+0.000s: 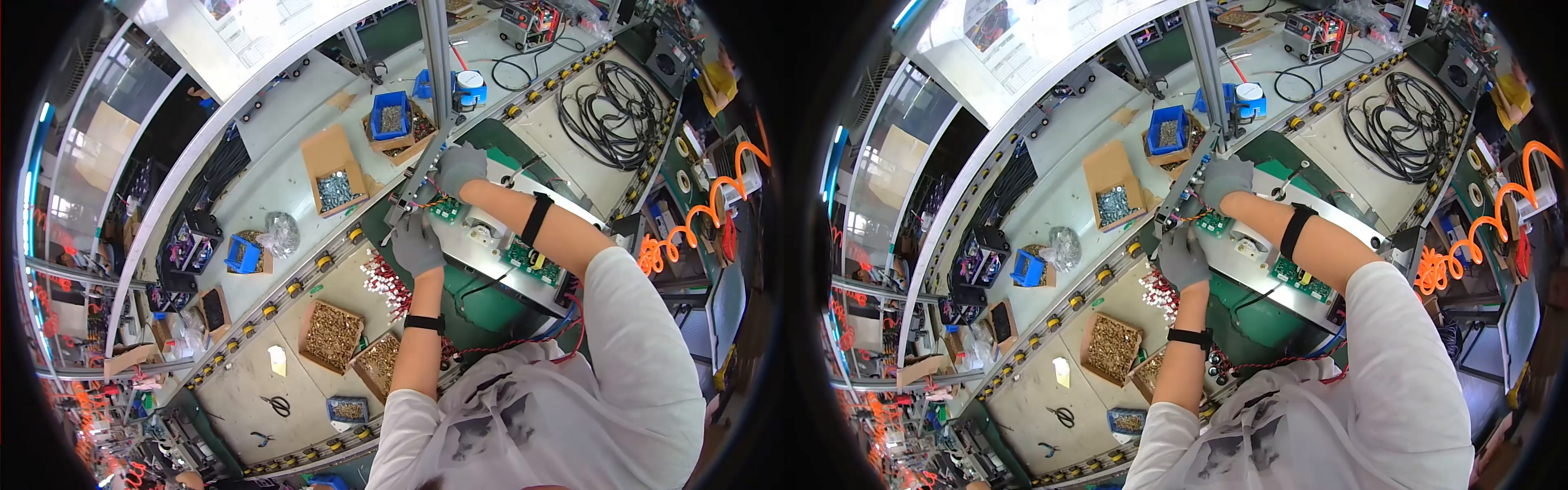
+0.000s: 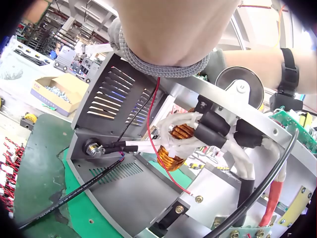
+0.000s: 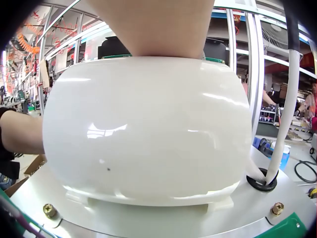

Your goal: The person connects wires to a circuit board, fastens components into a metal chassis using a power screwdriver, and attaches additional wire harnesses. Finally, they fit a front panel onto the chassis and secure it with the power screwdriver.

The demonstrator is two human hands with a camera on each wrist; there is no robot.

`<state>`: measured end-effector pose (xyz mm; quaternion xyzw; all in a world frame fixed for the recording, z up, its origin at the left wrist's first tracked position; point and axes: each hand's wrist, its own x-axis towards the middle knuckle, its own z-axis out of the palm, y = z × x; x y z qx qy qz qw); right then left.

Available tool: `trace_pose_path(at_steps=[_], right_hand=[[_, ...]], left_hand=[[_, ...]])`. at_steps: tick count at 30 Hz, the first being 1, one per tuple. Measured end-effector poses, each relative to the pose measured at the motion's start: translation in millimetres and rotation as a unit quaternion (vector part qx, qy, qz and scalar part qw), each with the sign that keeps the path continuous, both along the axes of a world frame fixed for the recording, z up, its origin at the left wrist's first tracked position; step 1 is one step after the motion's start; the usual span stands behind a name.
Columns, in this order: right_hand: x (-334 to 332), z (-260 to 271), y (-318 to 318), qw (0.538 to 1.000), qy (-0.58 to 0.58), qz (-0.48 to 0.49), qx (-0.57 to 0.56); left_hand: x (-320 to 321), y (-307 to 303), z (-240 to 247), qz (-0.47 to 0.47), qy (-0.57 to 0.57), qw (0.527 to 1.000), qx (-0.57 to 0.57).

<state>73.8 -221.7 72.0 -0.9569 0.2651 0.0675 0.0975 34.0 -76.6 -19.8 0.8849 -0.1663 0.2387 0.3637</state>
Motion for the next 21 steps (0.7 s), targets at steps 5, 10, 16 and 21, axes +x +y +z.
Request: trace_pose_path(at_steps=[5,10,16,21], right_hand=[[11,-24,-10,0.999,-0.024,0.027,0.006],[14,-13,-17,0.994,0.009,0.019,0.104],[18,-24,-22,0.994,-0.029,0.044,0.100],[11,-9,-21,0.993,-0.012,0.039,0.114]], left_hand=[[-9,3,6,0.029,-0.004,0.999,0.023],[2,-2,15,0.112,-0.005,0.992,-0.050],[3,-6,7,0.038,0.058,0.994,-0.086],[-4,12,23,0.014,0.095,0.995,0.011]])
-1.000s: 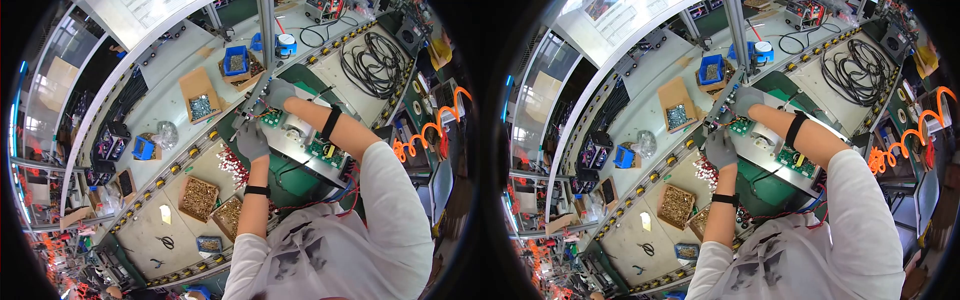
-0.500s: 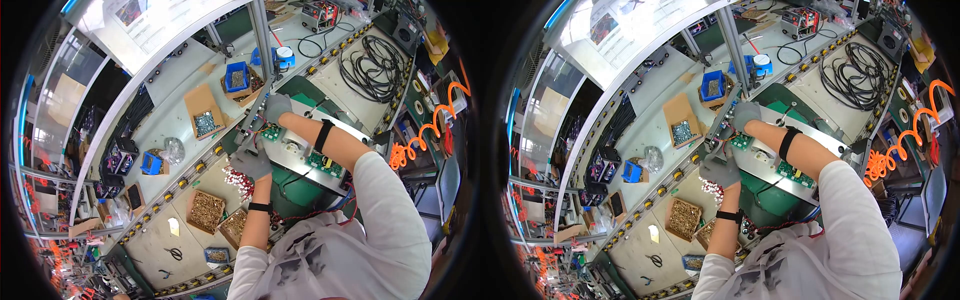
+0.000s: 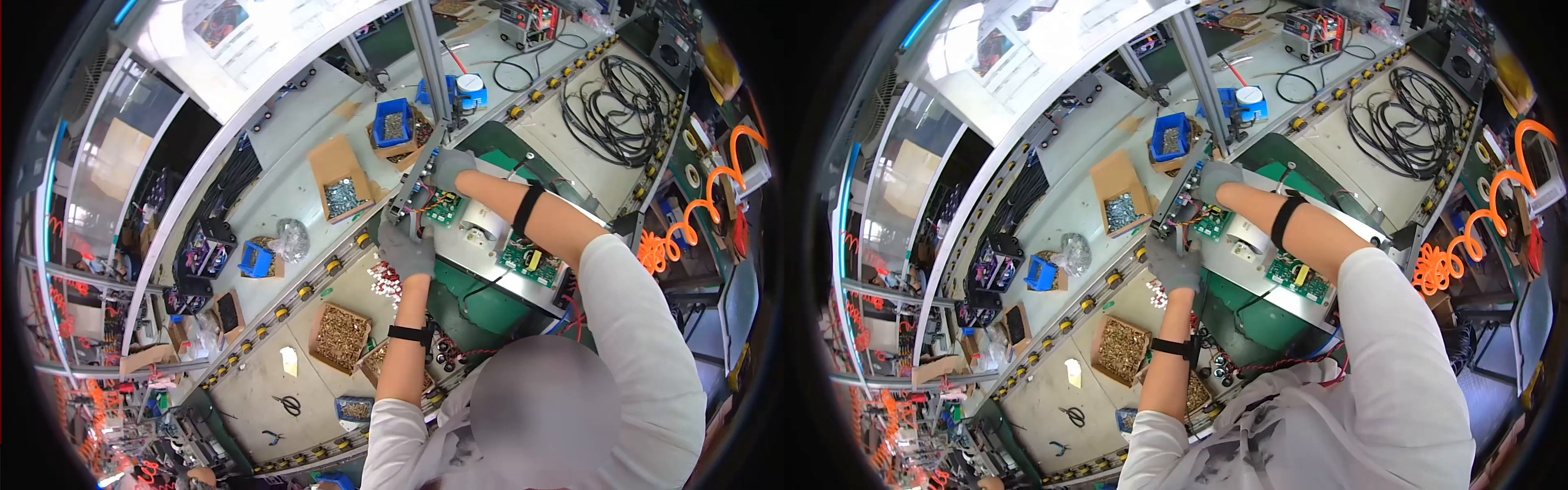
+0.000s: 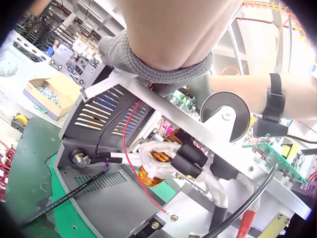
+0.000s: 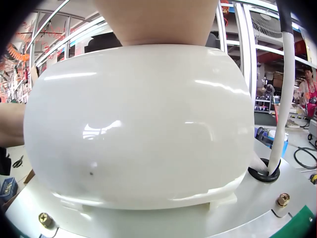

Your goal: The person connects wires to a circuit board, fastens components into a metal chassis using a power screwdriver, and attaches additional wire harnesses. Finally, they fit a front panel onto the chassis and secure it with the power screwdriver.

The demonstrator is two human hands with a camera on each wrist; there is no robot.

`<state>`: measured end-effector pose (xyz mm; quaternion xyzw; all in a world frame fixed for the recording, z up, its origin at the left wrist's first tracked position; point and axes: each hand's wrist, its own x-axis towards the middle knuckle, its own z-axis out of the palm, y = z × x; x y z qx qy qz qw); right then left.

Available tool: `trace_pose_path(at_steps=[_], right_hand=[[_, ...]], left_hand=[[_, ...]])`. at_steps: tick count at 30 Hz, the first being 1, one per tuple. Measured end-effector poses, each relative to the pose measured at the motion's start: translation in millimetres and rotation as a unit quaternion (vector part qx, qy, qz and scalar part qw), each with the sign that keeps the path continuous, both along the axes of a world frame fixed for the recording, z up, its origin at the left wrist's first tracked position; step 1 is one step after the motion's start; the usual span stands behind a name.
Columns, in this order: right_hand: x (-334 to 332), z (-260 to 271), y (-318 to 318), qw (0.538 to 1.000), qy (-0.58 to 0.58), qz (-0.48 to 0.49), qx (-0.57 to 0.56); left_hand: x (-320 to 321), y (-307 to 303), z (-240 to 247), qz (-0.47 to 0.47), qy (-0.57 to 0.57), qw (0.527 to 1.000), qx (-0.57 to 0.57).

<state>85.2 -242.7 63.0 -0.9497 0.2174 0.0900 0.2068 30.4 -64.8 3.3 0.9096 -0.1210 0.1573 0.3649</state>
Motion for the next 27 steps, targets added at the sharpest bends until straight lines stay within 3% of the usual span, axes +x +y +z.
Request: trace_pose_path(at_steps=[2,4,5,6,8,9,13,16,17,18,22,24,25,27], right_hand=[[-3,14,1,1.000,0.020,0.015,-0.012],[-18,39,3,0.996,0.049,0.065,-0.037],[-23,43,8,0.995,0.041,0.081,-0.045],[-29,43,13,0.995,0.041,0.082,-0.046],[-39,43,18,0.987,0.018,0.150,-0.052],[-37,43,18,0.990,0.047,0.131,-0.017],[-40,37,3,0.993,0.025,0.104,0.049],[-51,35,-5,0.992,-0.041,0.112,-0.045],[-52,24,-8,0.991,-0.092,0.096,-0.005],[-54,25,-6,0.986,-0.142,0.081,0.036],[-58,26,-2,0.974,-0.148,0.020,0.170],[-62,19,0,0.941,-0.230,0.028,0.248],[-61,19,1,0.941,-0.229,0.030,0.249],[-62,18,3,0.931,-0.213,0.065,0.291]], left_hand=[[-10,2,2,0.021,-0.017,1.000,0.000],[-18,0,4,0.040,-0.132,0.990,-0.012],[-20,-2,8,-0.013,-0.208,0.978,-0.001],[-21,-6,18,-0.012,-0.208,0.978,-0.001],[-18,-21,37,-0.083,-0.113,0.980,0.145],[-15,-24,45,-0.075,-0.072,0.975,0.199],[1,-16,39,-0.087,-0.073,0.961,0.251],[-5,-9,34,-0.132,-0.024,0.967,0.219],[-6,-9,21,-0.150,-0.056,0.986,0.052],[-7,-11,19,-0.165,-0.086,0.976,-0.117],[-10,-15,27,-0.126,-0.006,0.969,-0.211],[-14,-17,47,-0.095,0.107,0.949,-0.280],[-4,-19,35,-0.084,0.032,0.965,-0.245],[-4,-22,39,-0.061,0.043,0.973,-0.220]])
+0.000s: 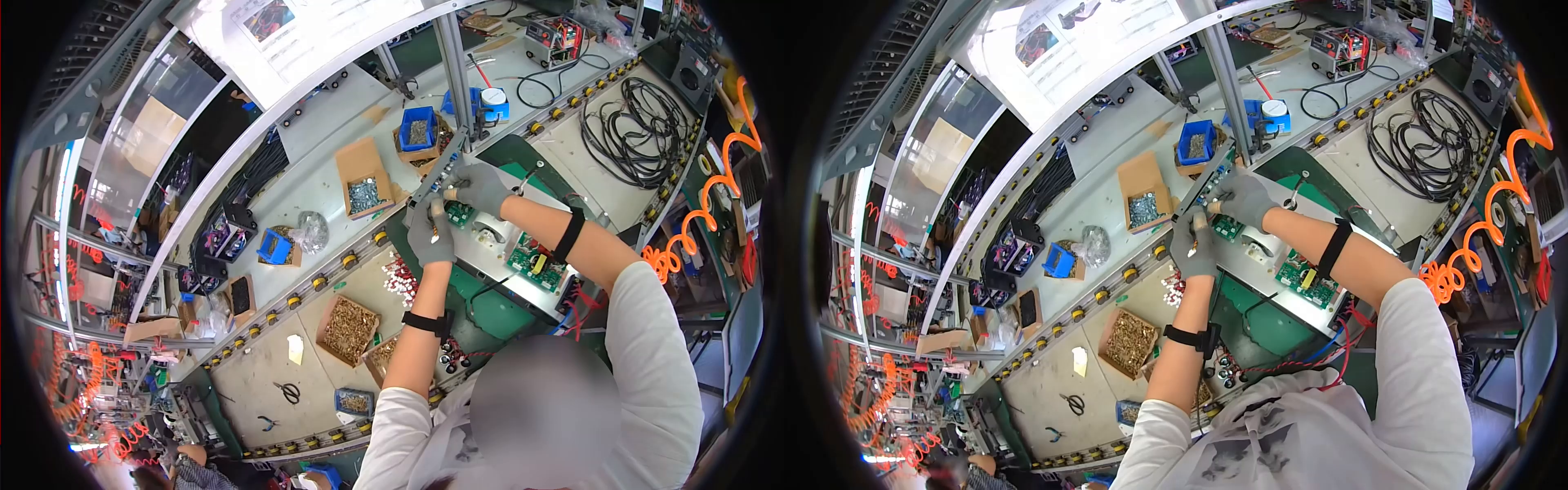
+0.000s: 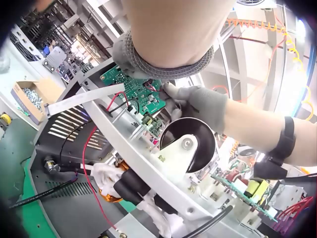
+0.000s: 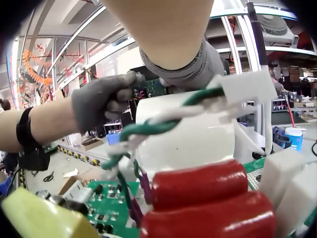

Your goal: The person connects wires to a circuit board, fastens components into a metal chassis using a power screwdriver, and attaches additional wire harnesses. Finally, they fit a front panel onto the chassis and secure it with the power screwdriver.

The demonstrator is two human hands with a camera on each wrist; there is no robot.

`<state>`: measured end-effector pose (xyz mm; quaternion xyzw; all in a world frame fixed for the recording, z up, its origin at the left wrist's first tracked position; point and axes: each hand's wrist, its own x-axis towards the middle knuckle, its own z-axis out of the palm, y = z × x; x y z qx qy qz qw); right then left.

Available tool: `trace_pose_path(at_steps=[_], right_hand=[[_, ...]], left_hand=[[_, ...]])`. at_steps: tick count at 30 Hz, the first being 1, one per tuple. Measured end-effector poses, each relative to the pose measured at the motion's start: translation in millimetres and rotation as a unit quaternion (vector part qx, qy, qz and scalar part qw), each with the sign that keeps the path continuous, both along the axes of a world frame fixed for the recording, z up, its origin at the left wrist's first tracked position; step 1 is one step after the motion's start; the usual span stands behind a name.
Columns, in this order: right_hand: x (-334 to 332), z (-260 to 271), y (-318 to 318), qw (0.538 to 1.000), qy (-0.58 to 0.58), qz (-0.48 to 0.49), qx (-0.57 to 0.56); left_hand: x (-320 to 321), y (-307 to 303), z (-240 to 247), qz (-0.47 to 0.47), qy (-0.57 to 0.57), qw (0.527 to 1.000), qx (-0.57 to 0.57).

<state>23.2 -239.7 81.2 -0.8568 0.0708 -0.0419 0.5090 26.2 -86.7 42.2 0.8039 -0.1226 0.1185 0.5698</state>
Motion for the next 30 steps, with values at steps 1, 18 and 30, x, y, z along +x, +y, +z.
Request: trace_pose_path(at_steps=[1,18,30], right_hand=[[1,-1,1,1.000,0.001,0.001,0.000],[18,-27,-20,0.961,-0.174,0.107,-0.187],[23,-10,0,0.949,-0.023,-0.074,-0.307]], left_hand=[[-2,-2,8,0.017,0.012,0.999,0.027],[-9,-28,16,0.102,0.048,0.967,0.228],[-10,-1,16,0.180,-0.284,0.918,0.211]])
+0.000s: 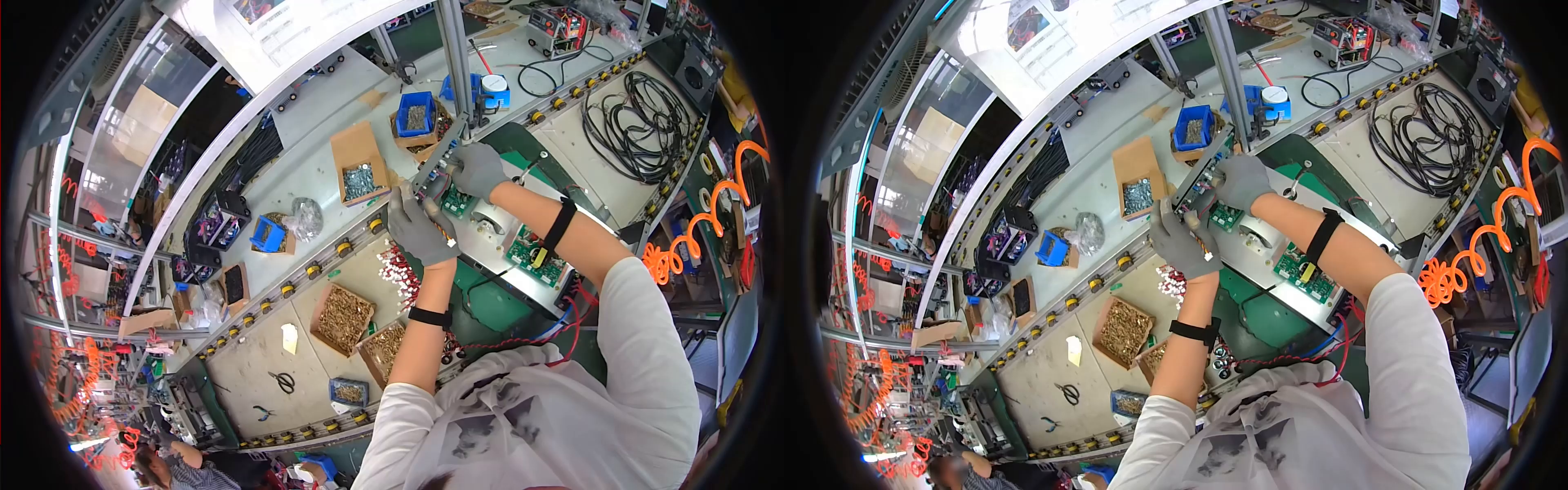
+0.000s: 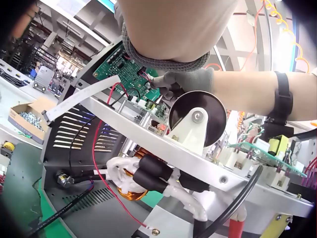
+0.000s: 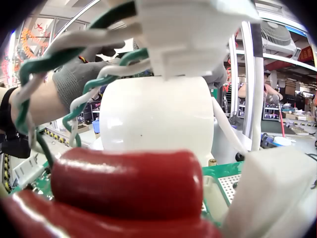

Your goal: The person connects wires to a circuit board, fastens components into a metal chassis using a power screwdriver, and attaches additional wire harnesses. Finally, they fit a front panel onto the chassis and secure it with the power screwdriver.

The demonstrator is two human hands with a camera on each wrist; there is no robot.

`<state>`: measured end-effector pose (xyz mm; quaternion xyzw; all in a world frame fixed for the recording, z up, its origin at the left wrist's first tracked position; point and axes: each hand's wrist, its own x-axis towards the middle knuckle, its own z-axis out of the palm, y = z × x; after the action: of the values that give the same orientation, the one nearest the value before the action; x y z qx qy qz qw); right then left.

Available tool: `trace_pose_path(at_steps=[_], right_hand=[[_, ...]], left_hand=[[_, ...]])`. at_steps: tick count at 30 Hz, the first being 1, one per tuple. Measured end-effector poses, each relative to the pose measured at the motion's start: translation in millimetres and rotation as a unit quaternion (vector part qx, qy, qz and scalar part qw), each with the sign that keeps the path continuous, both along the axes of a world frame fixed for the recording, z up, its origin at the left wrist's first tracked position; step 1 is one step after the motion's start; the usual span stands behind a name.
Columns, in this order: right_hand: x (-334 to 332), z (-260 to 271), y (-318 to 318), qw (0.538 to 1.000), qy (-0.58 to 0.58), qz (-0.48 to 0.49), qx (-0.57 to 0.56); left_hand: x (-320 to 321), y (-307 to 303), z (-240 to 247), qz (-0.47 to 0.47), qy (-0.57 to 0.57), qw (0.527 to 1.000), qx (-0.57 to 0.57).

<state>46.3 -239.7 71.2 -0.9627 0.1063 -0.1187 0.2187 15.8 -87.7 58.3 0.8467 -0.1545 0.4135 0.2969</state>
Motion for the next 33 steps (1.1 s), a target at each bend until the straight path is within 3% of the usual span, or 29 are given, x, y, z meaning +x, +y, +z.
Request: trace_pose_path(at_steps=[6,10,19,22,25,28,30,31,33], right_hand=[[0,-6,-3,0.997,-0.066,0.016,0.024],[-1,-5,-4,0.996,-0.077,0.037,0.032],[-3,-2,1,0.996,-0.041,0.009,0.074],[-1,2,5,0.999,-0.029,-0.006,0.038],[-2,9,7,0.998,-0.014,-0.027,0.053],[-4,24,10,0.995,0.070,-0.020,0.070],[-14,33,19,0.995,-0.014,-0.014,-0.097],[-24,43,21,0.995,-0.017,-0.011,-0.098],[-48,63,21,0.966,0.012,0.259,-0.007]], left_hand=[[4,3,-6,-0.075,0.089,0.992,-0.054],[2,1,-5,-0.073,0.078,0.992,-0.062],[0,-1,-4,-0.065,0.072,0.993,-0.060],[3,-1,-6,-0.053,0.055,0.996,-0.037],[2,4,-6,-0.084,0.092,0.991,-0.045],[-2,6,-5,-0.070,0.105,0.992,-0.007],[2,6,-13,-0.061,0.121,0.991,-0.011],[3,6,-14,-0.054,0.140,0.988,-0.021],[2,5,-18,-0.044,0.165,0.985,-0.023]])
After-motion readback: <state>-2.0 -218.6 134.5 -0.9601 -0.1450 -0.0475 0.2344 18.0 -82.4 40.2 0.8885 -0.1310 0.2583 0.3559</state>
